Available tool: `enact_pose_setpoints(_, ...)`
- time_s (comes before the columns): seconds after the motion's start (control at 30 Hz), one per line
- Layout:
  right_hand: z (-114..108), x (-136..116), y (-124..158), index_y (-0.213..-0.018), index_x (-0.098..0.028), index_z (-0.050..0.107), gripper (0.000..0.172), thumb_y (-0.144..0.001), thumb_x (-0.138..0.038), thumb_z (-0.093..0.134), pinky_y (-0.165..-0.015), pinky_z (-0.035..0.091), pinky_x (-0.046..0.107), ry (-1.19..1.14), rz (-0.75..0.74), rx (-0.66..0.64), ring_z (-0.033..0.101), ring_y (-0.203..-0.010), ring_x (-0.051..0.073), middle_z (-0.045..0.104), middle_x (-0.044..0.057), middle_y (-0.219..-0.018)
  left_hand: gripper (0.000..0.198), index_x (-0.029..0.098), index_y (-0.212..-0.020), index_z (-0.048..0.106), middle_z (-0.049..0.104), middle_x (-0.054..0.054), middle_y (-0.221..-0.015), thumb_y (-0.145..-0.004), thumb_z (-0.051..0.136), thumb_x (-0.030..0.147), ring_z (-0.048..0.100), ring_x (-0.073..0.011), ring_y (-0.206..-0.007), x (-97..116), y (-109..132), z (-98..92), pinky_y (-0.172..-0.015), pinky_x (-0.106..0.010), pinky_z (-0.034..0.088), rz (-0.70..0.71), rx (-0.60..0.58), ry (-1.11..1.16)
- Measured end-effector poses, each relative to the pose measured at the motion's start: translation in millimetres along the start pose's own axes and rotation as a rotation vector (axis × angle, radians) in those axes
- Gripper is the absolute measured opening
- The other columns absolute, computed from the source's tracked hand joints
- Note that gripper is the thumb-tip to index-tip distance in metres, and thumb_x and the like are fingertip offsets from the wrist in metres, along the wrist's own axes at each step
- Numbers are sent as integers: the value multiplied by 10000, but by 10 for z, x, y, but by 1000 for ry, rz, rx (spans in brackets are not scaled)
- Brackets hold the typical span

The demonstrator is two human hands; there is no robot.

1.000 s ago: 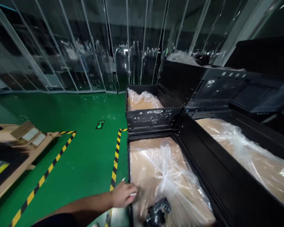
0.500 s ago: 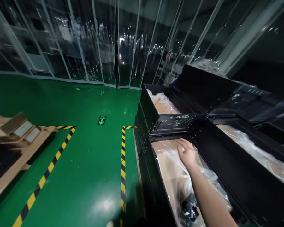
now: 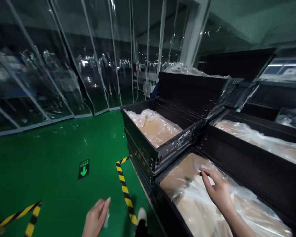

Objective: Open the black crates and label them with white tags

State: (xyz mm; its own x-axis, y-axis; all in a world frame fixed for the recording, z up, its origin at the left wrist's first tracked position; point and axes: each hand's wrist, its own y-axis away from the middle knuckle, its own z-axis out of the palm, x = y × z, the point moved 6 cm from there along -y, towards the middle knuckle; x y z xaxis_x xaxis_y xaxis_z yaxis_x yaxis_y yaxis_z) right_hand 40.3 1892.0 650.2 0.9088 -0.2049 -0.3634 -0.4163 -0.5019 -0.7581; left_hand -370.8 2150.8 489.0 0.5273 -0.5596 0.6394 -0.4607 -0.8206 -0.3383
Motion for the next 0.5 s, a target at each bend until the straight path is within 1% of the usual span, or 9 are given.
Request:
enact_pose_setpoints(0.07, 131, 44, -223, -1037, -148, 668, 245, -938, -335, 545, -398, 430, 179, -1, 61, 67, 664, -675, 132, 714, 62, -910, 491, 181, -602, 552, 578, -20, -658, -987, 370, 426, 581, -113, -568, 494, -883, -248, -584, -241, 466, 180, 99, 106)
enact_pose_setpoints(0.13, 242, -38, -510, -1047, -162, 656, 185, -939, -269, 550, -493, 479, 178, 6, 33, 95, 667, -739, 128, 704, 52, -922, 468, 161, -586, 556, 553, -10, -605, -986, 405, 351, 553, -90, -543, 1115, -1771, -452, -566, -223, 424, 439, 126, 105)
enact_pose_setpoints(0.17, 289, -106, -658, -1059, -173, 648, 167, -937, -235, 552, -555, 500, 180, 9, 3, 87, 667, -789, 126, 698, 45, -932, 463, 152, -589, 560, 557, -16, -619, -987, 412, 336, 545, -88, -558, 1396, -2195, -508, -578, -225, 415, 520, 132, 91)
enact_pose_setpoints(0.23, 363, -248, -923, -1086, -192, 629, 171, -934, -181, 552, -676, 518, 195, 20, -51, 45, 657, -866, 122, 683, 27, -943, 503, 140, -568, 532, 494, -14, -585, -990, 411, 386, 486, -94, -535, 1890, -2961, -426, -569, -244, 382, 654, 48, -65)
enact_pose_setpoints(0.27, 388, -311, -1026, -1096, -196, 619, 178, -934, -167, 551, -717, 517, 206, 24, -71, 22, 651, -878, 120, 677, 22, -947, 510, 132, -590, 537, 506, -19, -613, -996, 396, 408, 496, -103, -557, 2066, -3304, -288, -578, -254, 377, 676, -36, -203)
enact_pose_setpoints(0.33, 413, -395, -1160, -1108, -201, 601, 186, -936, -157, 548, -735, 513, 217, 32, -73, -11, 642, -883, 116, 668, 18, -958, 401, 118, -824, 655, 629, -44, -838, -1002, 392, 363, 614, -140, -772, 2267, -3873, 122, -664, -247, 407, 714, -252, -540)
enact_pose_setpoints(0.37, 420, -415, -1191, -1113, -205, 595, 188, -939, -159, 544, -740, 516, 222, 37, -56, -30, 637, -896, 117, 665, 20, -975, 348, 113, -1007, 663, 641, -59, -999, -1004, 368, 298, 631, -155, -868, 2303, -4058, 395, -684, -242, 406, 815, -418, -738)
enact_pose_setpoints(0.4, 420, -424, -1202, -1117, -211, 593, 190, -941, -164, 540, -736, 522, 224, 45, -29, -45, 631, -911, 118, 662, 21, -990, 302, 115, -1116, 651, 637, -58, -1064, -970, 404, 208, 634, -158, -899, 2320, -4216, 626, -707, -238, 401, 898, -531, -792)
enact_pose_setpoints(0.5, 381, -430, -1161, -1142, -239, 596, 207, -950, -208, 526, -680, 548, 207, 105, 108, -81, 622, -929, 124, 657, 28, -1018, 262, 106, -1055, 701, 672, -74, -987, -827, 571, 101, 634, -189, -905, 2166, -4517, 1247, -781, -273, 416, 1085, -820, -914)
